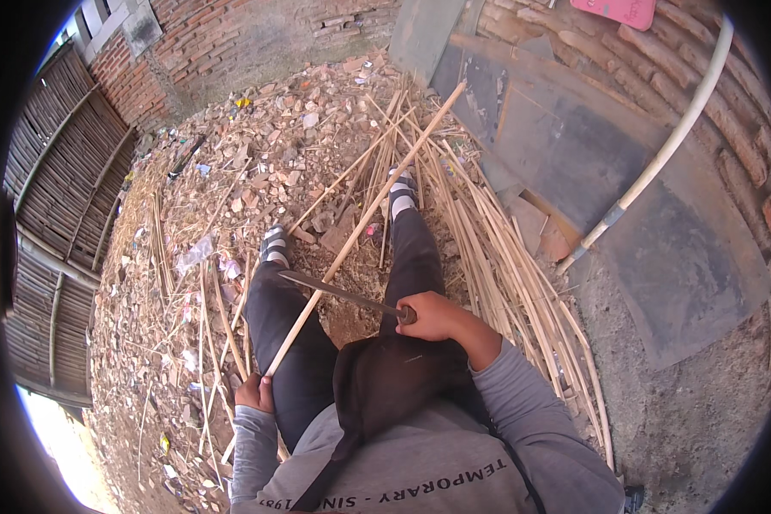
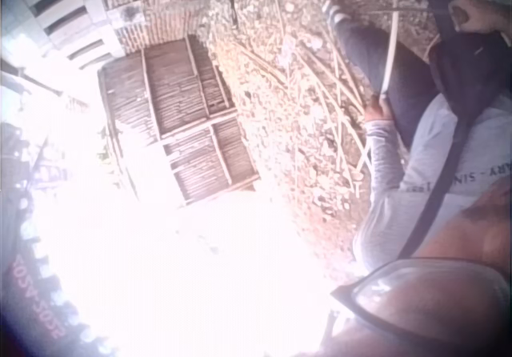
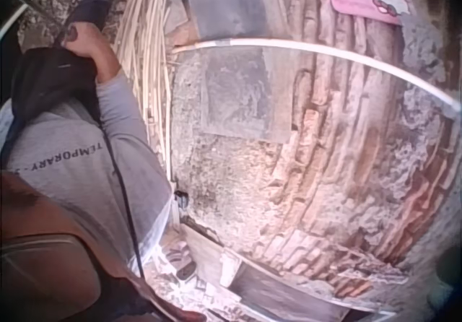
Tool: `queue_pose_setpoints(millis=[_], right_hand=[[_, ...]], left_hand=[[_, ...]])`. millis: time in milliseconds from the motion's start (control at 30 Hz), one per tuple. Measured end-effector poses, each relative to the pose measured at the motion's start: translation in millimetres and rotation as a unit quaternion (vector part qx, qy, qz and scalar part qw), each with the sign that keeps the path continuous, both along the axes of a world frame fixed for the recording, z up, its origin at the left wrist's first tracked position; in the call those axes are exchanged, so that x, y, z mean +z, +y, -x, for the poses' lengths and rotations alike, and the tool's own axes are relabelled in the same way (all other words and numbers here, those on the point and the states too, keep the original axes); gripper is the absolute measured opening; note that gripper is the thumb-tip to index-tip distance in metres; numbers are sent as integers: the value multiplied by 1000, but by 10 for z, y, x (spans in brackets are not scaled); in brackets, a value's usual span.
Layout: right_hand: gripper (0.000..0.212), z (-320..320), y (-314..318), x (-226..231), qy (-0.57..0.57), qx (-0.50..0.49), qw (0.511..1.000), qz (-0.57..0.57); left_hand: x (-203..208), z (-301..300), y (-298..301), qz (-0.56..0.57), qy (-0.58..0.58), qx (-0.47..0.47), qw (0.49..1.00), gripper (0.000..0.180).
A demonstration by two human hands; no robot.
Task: The person shaves a strip of bamboo using a knife, removing thin layers of wood while sitting in a workspace.
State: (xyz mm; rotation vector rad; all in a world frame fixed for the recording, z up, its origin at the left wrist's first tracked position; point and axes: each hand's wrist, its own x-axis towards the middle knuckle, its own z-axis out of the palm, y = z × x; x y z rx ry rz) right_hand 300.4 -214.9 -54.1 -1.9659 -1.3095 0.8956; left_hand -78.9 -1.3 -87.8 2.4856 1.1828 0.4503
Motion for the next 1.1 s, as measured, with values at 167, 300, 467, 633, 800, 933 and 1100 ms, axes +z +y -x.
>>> queue_pose_setpoints(millis=[167,300,467,633,800,933,1100], right_hand=[[28,14,-2,-35,-5,-14,1000,-16],[28,25,3,-17,-9,-20,1000,-17],[28,34,2,-97,-13,-20,999,-27],[28,36,-1,-104,-8,-19,999,-30],[28,40,0,-123,6,-15,999,-31],[27,58,-4,-79,8,-14,999,-30],[27,60,-6,-120,16,-13,999,-32]], left_hand=[[16,-12,-5,4,-4,2,1000,53],[11,-9,-10,5,-5,4,1000,54],[-30,0,9,-14,-8,-1,1000,54],[-44,13,15,-13,-1,-3,1000,54],[-34,2,12,-16,7,-3,1000,53],[-28,16,18,-8,8,-3,1000,52],[-30,12,21,1,14,2,1000,51]])
